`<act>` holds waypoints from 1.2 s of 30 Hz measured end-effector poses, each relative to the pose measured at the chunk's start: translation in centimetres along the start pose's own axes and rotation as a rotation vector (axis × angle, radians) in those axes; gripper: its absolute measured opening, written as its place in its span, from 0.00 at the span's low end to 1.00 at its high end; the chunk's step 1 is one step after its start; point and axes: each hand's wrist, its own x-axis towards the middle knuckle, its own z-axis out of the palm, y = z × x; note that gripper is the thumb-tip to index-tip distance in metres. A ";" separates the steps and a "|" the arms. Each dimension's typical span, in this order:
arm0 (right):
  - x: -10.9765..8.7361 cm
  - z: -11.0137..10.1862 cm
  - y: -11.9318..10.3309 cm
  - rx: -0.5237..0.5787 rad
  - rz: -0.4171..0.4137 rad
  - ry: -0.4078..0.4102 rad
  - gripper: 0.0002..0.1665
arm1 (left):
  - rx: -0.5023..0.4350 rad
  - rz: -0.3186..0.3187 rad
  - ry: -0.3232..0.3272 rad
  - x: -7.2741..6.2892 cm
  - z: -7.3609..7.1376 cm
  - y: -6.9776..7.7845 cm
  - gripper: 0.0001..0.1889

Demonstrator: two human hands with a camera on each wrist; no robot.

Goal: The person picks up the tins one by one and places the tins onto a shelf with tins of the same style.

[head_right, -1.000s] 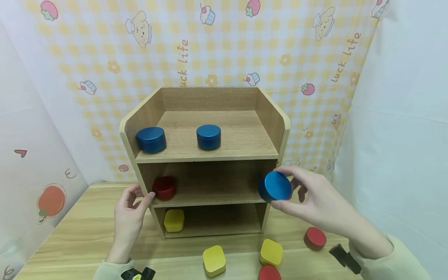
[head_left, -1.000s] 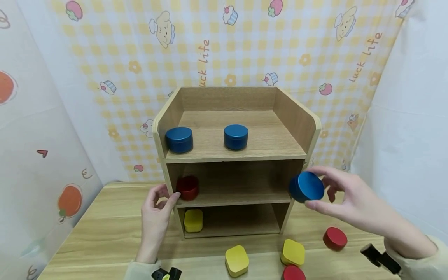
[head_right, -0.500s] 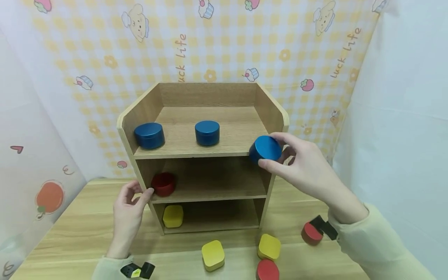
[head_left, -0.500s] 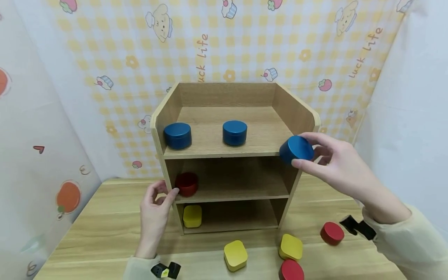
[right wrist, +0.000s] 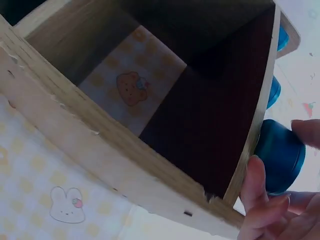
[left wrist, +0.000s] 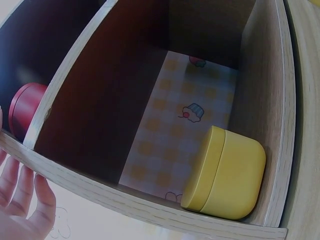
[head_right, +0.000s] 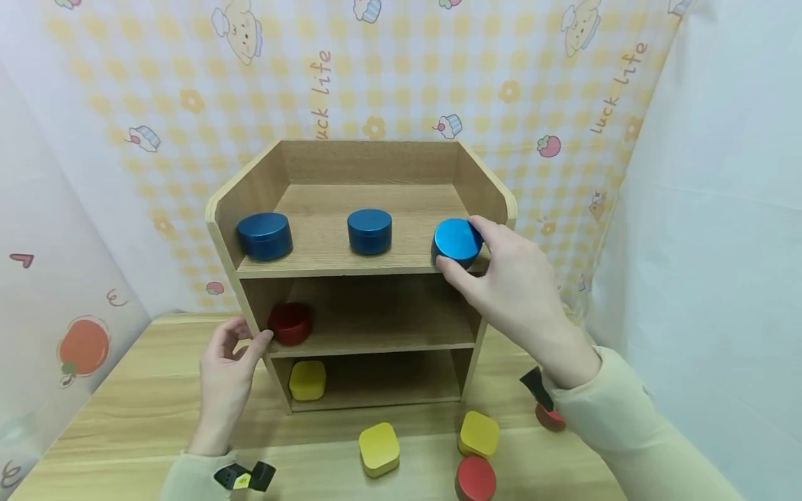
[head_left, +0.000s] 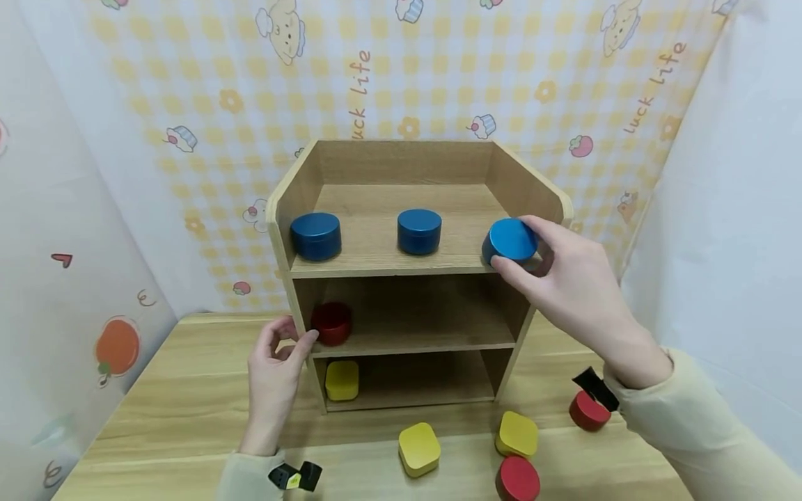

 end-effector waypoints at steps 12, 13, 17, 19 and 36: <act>1.3 0.9 -1.0 -0.152 0.124 -0.004 0.32 | -0.018 0.014 -0.009 0.1 0.1 -0.2 0.15; 1.4 1.0 -1.1 -0.154 0.131 -0.007 0.32 | -0.015 0.013 -0.008 0.1 0.1 -0.1 0.15; 1.8 1.2 -1.2 -0.146 0.161 -0.021 0.30 | -0.011 0.020 -0.010 0.1 0.1 -0.2 0.15; 1.9 1.3 -1.2 -0.138 0.177 -0.028 0.29 | -0.014 0.020 -0.008 0.1 0.1 -0.2 0.15; 2.0 1.9 -1.4 -0.171 0.251 -0.011 0.35 | -0.017 0.027 -0.008 0.1 0.0 -0.1 0.16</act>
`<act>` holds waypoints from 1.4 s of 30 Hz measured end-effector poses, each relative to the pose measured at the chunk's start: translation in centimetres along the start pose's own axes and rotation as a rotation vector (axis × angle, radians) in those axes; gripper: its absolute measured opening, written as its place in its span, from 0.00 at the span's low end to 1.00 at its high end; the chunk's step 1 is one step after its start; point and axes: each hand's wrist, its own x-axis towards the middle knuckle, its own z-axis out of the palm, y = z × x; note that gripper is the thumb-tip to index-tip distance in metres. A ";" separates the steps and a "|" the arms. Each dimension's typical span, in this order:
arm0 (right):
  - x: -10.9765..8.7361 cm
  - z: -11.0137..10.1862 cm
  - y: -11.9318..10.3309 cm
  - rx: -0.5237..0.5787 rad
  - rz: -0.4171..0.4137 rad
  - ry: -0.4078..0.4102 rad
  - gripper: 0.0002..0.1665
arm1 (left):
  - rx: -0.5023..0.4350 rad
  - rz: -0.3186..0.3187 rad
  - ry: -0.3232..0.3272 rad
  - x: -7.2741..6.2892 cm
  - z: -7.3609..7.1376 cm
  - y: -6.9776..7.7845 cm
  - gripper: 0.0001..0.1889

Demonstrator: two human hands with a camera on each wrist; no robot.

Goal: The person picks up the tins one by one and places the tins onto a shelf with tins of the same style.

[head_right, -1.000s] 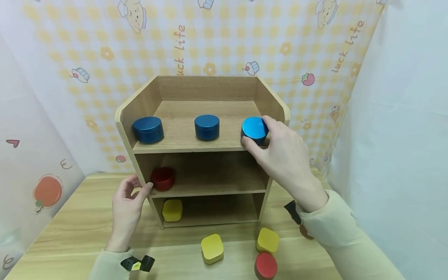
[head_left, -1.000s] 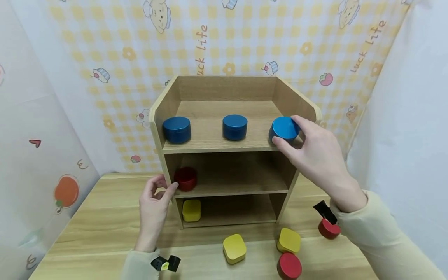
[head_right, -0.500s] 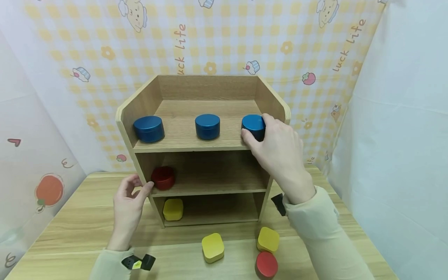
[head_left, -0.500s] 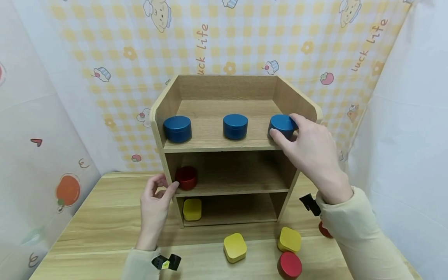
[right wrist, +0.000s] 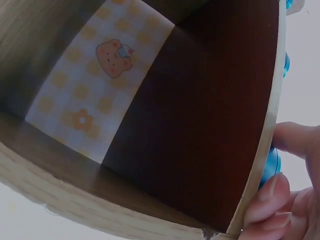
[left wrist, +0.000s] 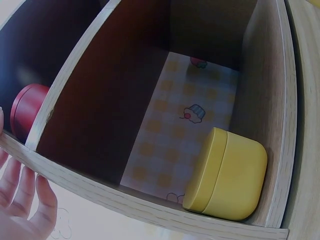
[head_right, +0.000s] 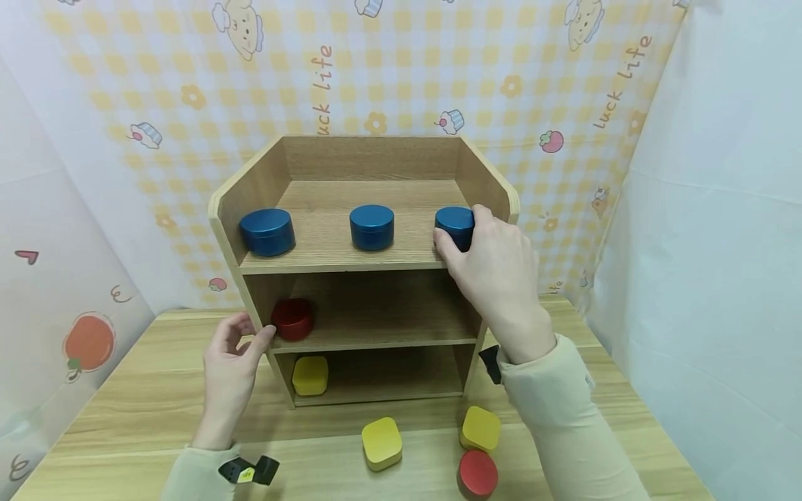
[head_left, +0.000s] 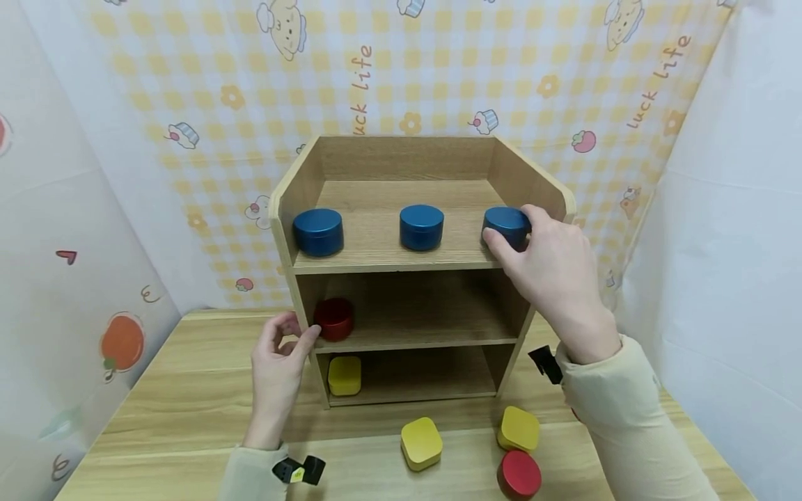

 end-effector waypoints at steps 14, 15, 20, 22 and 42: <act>-0.4 1.3 -0.1 -0.002 -0.009 0.144 0.35 | 0.016 -0.028 -0.010 -0.2 0.0 0.0 0.15; -0.4 1.4 -0.1 0.002 -0.013 0.149 0.36 | 0.010 -0.027 -0.010 -0.2 0.0 0.0 0.15; -0.6 1.6 0.1 0.016 -0.031 0.175 0.39 | 0.008 -0.052 -0.006 -0.2 0.0 0.0 0.14; -0.7 1.7 0.2 0.025 -0.041 0.183 0.42 | 0.015 -0.063 -0.008 -0.2 0.0 0.0 0.14; -4.7 2.4 0.8 0.055 -0.136 0.135 0.61 | 0.041 -0.010 0.004 0.1 0.1 0.2 0.17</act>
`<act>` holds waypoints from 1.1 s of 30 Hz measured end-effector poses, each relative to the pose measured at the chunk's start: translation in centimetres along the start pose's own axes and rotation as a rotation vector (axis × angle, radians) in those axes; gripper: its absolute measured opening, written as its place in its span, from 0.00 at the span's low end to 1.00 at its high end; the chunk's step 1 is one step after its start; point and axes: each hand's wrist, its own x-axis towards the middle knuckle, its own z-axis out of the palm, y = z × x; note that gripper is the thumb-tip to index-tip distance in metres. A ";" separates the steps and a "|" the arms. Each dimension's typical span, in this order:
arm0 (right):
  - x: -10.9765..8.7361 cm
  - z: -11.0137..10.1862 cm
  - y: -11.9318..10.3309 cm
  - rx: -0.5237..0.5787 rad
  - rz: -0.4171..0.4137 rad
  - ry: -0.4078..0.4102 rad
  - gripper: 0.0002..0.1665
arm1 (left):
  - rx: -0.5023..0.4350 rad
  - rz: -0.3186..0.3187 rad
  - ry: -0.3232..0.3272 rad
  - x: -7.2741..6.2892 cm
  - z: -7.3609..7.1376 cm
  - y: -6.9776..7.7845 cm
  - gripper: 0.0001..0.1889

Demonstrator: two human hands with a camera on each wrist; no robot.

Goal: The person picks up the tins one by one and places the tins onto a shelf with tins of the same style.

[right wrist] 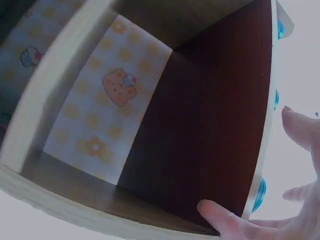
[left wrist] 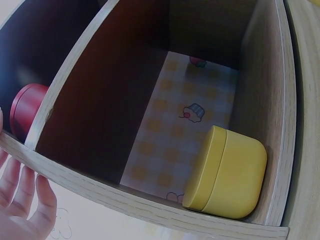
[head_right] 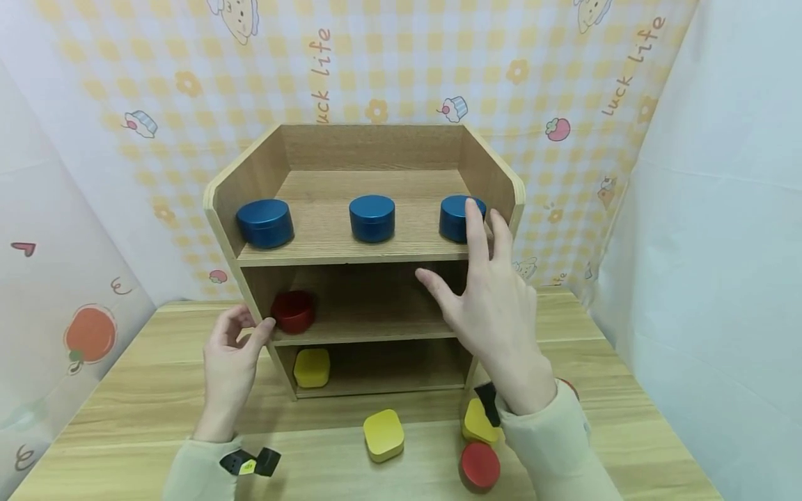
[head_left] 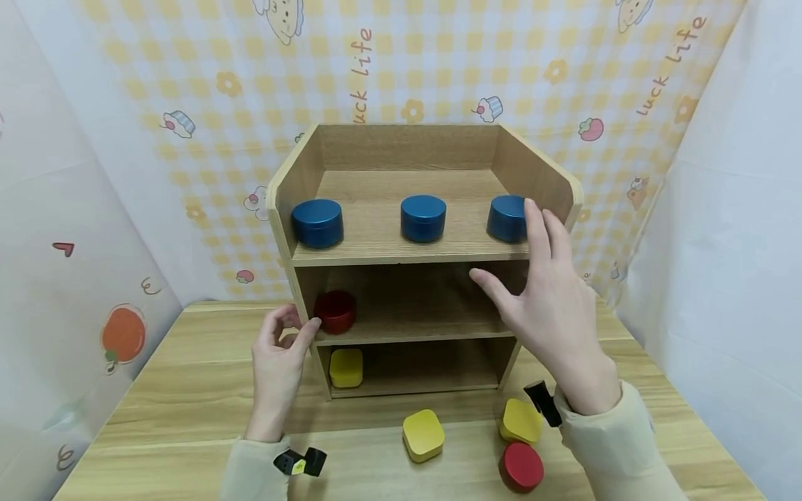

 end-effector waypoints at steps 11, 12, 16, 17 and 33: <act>-3.2 0.5 0.8 0.214 -0.071 0.005 0.55 | -0.008 0.015 0.006 0.2 -0.2 -0.2 0.17; -3.6 0.5 0.9 0.245 -0.079 0.008 0.53 | -0.011 0.023 0.006 0.2 -0.2 -0.2 0.17; -4.9 0.5 1.4 0.366 -0.102 0.047 0.48 | -0.019 0.047 0.006 0.1 0.0 -0.2 0.17; -5.1 0.5 1.5 0.388 -0.108 0.053 0.47 | -0.020 0.051 0.006 0.1 0.0 -0.2 0.17; -8.2 -0.5 5.8 0.385 -0.247 -0.148 0.38 | -0.017 0.027 -0.003 -0.1 0.0 0.1 0.15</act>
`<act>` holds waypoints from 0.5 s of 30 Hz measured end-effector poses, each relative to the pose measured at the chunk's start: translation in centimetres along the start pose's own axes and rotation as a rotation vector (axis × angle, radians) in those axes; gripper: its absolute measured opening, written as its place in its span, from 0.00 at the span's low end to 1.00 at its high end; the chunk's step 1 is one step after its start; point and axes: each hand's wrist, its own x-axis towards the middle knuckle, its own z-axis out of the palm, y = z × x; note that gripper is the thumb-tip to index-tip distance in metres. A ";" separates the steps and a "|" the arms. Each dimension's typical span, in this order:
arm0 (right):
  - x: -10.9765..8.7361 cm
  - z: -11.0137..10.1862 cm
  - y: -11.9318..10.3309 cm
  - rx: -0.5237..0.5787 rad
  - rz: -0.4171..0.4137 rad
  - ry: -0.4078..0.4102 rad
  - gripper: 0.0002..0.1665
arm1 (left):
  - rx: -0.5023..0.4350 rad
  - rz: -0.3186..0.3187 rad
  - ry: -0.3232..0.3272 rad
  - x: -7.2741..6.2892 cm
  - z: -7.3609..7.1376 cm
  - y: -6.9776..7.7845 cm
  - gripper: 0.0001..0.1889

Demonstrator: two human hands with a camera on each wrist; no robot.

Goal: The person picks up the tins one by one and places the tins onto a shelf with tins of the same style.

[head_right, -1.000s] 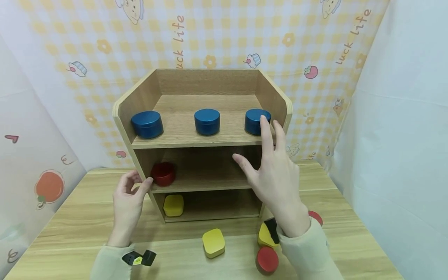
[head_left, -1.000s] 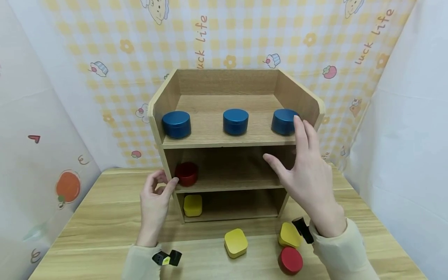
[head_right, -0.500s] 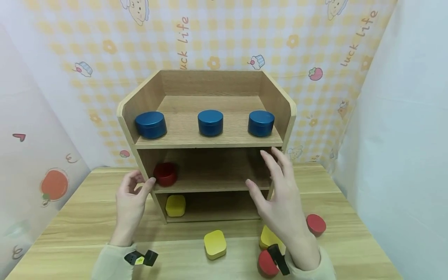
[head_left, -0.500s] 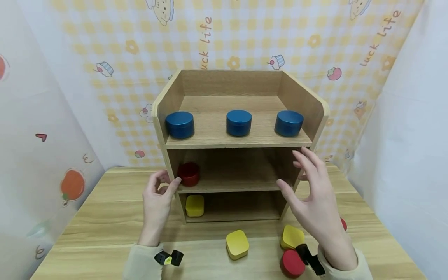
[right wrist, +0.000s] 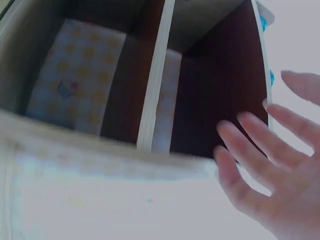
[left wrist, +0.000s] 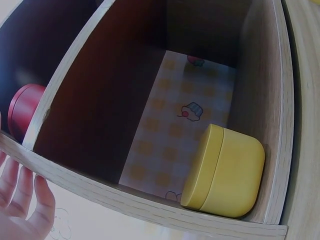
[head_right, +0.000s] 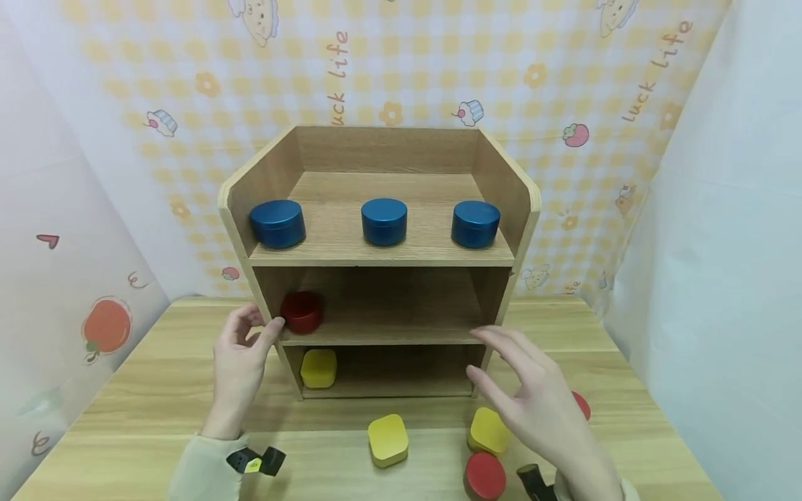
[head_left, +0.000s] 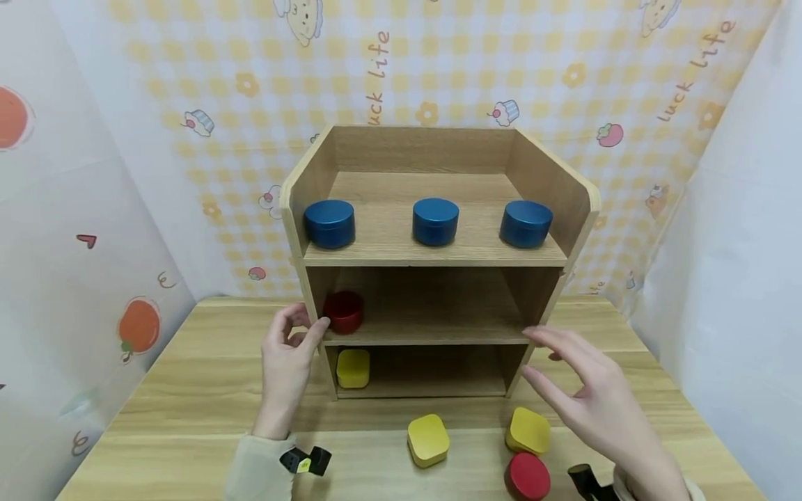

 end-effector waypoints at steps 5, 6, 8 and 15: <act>-2.0 -2.3 1.6 -0.018 0.155 -0.154 0.36 | -0.003 -0.024 -0.003 0.1 0.1 -0.1 0.16; -2.3 -2.9 2.1 -0.022 0.205 -0.193 0.35 | -0.004 -0.026 0.001 0.1 0.1 -0.2 0.16; -2.9 -3.7 3.4 -0.016 0.279 -0.254 0.34 | 0.001 -0.025 0.010 0.1 0.1 -0.2 0.16; -5.1 -5.0 7.8 0.028 0.504 -0.388 0.31 | 0.007 -0.001 0.008 0.1 0.1 -0.1 0.18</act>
